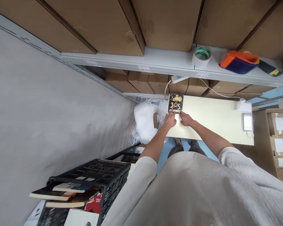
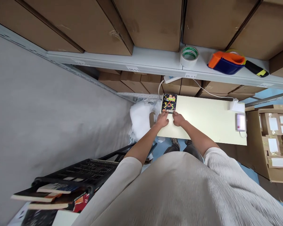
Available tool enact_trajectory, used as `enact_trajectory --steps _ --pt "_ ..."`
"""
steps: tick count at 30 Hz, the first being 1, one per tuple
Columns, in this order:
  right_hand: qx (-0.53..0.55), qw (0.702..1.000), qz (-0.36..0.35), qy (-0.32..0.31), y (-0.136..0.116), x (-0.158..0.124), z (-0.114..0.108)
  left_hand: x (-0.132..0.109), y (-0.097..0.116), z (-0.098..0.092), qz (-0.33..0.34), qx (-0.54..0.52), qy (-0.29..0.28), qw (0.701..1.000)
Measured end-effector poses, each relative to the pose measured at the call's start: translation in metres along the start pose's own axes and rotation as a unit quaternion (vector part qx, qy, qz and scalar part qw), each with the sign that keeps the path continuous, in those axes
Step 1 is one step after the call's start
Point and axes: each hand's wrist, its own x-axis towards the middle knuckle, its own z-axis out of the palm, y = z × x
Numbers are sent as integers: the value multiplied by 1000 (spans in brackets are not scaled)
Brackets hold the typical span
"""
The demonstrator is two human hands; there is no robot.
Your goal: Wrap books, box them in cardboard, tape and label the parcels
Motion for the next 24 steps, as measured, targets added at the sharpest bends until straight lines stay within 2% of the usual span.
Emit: enact_trajectory --steps 2,5,8,11,14,17,21,24 --pt "3 999 -22 37 4 -16 -6 -8 5 -1 29 -48 59 997" --pt "34 994 -25 99 17 -54 -17 -25 22 -1 61 -125 127 982" --pt "85 980 7 178 42 -104 -32 -46 47 3 75 -184 161 967" --pt "127 951 27 279 76 -156 -57 -64 75 10 87 -245 170 950" --pt "143 911 38 385 111 -201 -95 -75 103 18 89 -294 161 938" --pt "132 870 57 472 141 -231 -144 -79 132 26 87 -333 154 926" --pt "73 832 87 544 179 -246 -214 -75 173 33 81 -351 153 920" --pt "28 829 94 551 208 -242 -262 -68 206 36 83 -347 158 921"
